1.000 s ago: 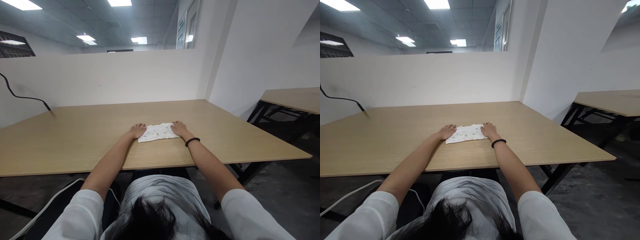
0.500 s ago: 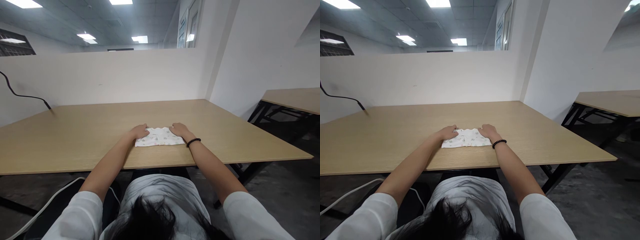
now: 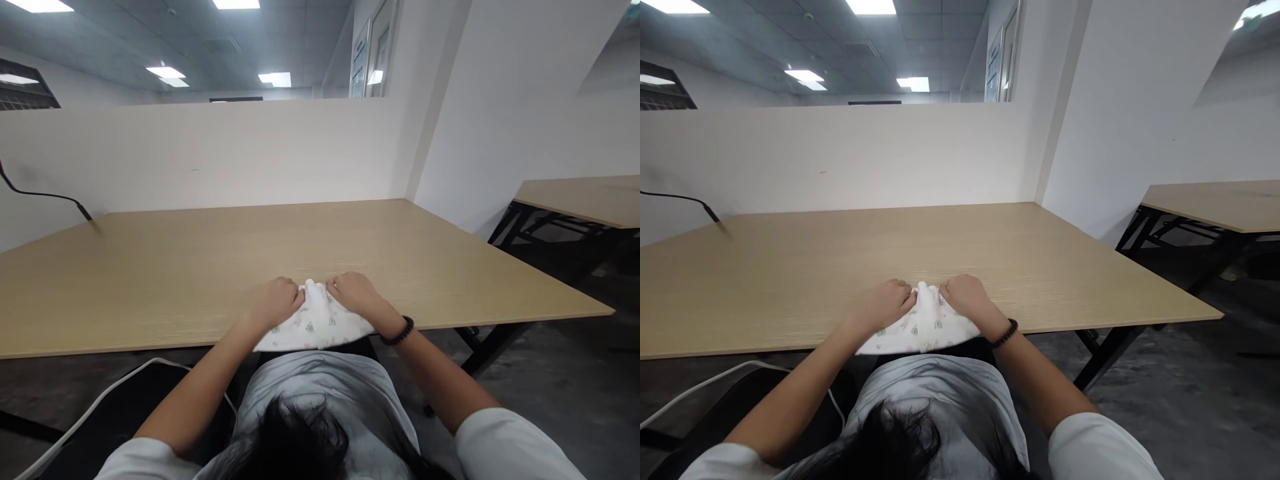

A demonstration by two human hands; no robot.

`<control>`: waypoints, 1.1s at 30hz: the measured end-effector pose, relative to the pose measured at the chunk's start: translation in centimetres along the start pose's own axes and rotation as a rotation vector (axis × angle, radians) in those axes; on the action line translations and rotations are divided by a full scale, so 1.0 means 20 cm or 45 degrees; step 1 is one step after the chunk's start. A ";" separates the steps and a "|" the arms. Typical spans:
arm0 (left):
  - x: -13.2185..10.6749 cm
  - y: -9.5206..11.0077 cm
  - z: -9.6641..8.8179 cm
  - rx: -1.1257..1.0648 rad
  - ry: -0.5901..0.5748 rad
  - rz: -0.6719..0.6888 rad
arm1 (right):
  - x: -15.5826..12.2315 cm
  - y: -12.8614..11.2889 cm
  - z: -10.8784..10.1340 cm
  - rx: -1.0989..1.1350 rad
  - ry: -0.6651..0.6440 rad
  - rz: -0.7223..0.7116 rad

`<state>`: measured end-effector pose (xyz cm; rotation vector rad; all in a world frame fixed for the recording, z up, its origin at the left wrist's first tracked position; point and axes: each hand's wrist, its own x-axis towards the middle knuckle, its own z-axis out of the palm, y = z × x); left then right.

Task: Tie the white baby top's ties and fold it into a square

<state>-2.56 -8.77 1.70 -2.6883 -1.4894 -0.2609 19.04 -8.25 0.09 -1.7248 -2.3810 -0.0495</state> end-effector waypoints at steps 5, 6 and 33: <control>-0.19 0.08 0.01 -0.185 0.027 -0.028 | -0.28 -0.06 0.04 0.060 0.254 0.044; -0.23 0.09 0.02 -0.188 0.041 -0.011 | -0.33 -0.06 0.06 0.075 0.356 0.059; -0.60 0.21 0.11 -0.730 -0.392 0.315 | -0.76 -0.25 0.18 0.887 -0.038 -0.462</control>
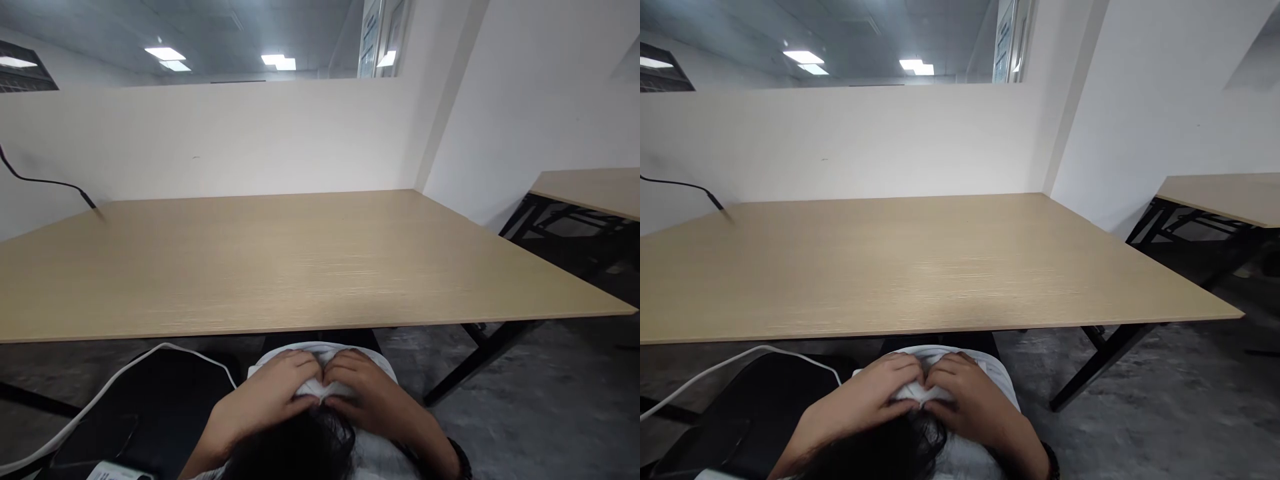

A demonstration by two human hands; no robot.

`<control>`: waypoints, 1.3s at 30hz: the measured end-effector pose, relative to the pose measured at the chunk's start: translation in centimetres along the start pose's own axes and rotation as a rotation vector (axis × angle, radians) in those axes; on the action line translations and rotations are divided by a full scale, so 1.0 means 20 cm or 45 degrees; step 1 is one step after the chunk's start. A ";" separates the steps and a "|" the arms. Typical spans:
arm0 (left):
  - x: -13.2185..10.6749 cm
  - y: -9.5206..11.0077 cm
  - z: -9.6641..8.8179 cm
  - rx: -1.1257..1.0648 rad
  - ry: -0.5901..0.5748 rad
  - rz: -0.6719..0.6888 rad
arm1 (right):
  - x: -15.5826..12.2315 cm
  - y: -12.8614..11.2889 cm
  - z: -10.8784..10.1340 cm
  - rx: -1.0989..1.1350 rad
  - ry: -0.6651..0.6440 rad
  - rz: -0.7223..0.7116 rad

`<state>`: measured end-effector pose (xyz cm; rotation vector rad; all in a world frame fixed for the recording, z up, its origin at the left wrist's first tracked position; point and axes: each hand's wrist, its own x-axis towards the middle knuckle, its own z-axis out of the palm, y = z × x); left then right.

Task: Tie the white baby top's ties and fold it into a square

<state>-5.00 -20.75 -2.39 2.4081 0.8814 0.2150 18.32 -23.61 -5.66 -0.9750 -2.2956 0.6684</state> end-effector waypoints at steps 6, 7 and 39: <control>-0.02 0.01 -0.01 0.130 -0.012 0.063 | -0.01 0.02 0.05 -0.176 -0.021 -0.024; -0.02 0.02 -0.02 0.177 0.006 0.068 | 0.00 0.02 0.05 -0.219 -0.003 -0.047; 0.02 0.09 -0.01 0.125 0.578 0.183 | -0.07 -0.09 -0.17 0.138 0.476 0.242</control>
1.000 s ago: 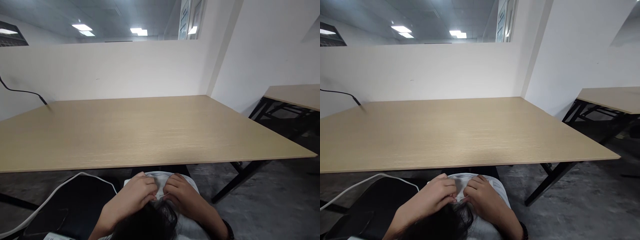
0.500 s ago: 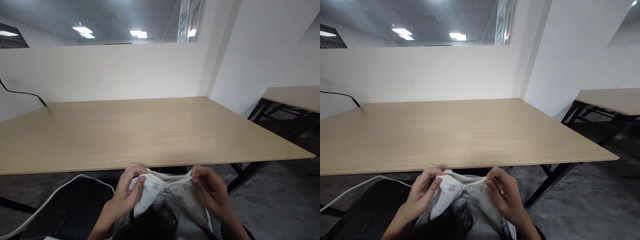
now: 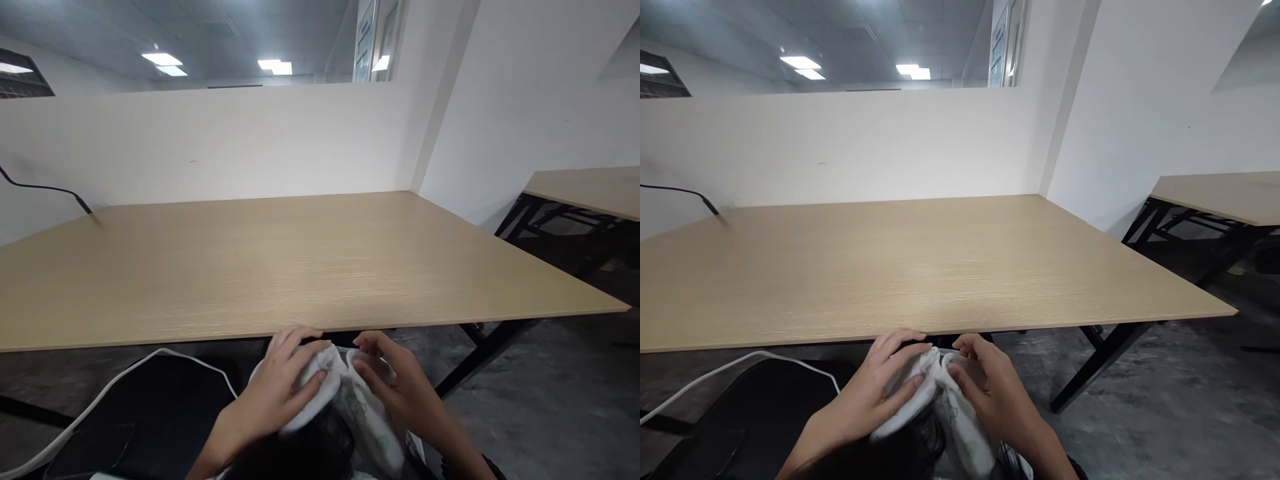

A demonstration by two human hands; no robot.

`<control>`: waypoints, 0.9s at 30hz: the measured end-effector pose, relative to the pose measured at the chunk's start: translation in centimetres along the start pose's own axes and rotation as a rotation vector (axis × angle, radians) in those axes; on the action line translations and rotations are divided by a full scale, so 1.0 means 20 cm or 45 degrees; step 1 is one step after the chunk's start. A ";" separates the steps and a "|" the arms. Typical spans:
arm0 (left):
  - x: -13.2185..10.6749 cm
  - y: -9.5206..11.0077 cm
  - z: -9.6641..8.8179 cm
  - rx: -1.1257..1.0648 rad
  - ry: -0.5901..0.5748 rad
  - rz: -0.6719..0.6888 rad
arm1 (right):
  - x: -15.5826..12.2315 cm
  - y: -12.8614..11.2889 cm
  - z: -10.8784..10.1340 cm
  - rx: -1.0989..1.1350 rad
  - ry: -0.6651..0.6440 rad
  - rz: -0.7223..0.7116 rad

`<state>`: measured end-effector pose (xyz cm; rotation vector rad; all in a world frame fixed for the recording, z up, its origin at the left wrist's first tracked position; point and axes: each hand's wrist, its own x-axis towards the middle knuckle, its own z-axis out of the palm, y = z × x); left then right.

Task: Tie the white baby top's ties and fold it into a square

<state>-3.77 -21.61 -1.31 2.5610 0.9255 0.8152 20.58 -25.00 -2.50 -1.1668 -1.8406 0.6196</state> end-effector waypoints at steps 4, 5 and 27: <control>0.01 0.02 0.06 -0.166 -0.149 0.089 | -0.02 -0.02 0.00 -0.048 -0.075 -0.046; 0.02 0.02 0.07 -0.208 -0.169 0.093 | -0.02 -0.02 0.00 -0.068 -0.091 -0.056; 0.01 0.05 0.14 -0.619 0.156 -0.399 | -0.01 -0.01 0.03 -0.008 -0.220 -0.425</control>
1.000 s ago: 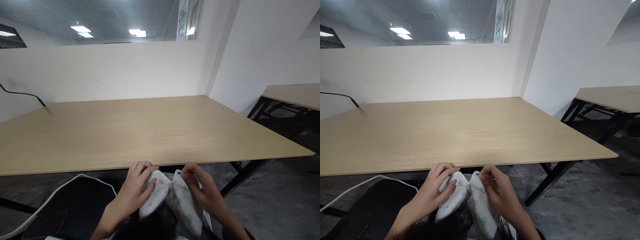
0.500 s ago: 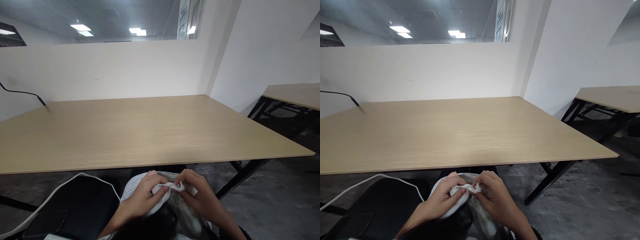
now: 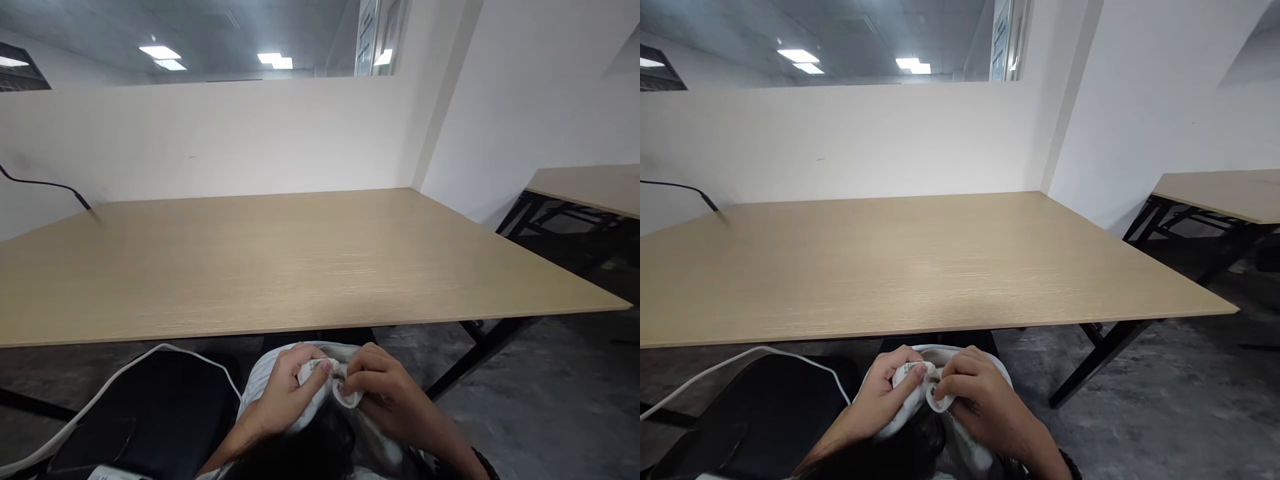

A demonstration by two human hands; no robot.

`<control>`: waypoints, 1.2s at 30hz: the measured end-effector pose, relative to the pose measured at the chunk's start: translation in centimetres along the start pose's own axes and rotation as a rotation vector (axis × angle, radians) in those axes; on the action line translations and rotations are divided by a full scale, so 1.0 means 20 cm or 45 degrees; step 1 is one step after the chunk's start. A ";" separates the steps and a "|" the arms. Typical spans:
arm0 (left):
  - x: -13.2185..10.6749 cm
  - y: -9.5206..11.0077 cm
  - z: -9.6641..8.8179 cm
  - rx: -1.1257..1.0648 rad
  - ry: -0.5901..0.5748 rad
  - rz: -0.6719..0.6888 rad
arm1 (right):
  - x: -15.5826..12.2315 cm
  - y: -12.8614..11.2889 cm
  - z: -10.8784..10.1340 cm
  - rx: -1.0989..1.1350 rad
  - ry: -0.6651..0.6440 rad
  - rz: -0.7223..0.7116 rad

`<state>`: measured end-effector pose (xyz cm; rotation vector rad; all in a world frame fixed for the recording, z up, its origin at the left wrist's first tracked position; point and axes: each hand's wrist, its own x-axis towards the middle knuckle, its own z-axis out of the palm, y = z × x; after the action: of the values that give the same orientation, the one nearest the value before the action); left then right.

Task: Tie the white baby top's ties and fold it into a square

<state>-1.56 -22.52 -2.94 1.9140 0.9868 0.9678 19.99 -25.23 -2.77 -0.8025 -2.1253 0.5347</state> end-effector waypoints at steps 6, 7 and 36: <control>-0.02 -0.02 -0.07 -0.305 0.171 -0.146 | -0.05 0.06 -0.13 0.536 0.354 0.219; -0.02 -0.03 -0.08 -0.390 0.196 -0.167 | -0.06 0.08 -0.15 0.594 0.426 0.244; 0.00 0.06 -0.07 0.118 -0.262 0.029 | 0.00 0.00 0.00 0.019 0.123 0.237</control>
<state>-2.32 -22.73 -1.29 2.0590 0.9046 0.7307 19.99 -25.24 -2.85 -1.0041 -1.9673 0.5959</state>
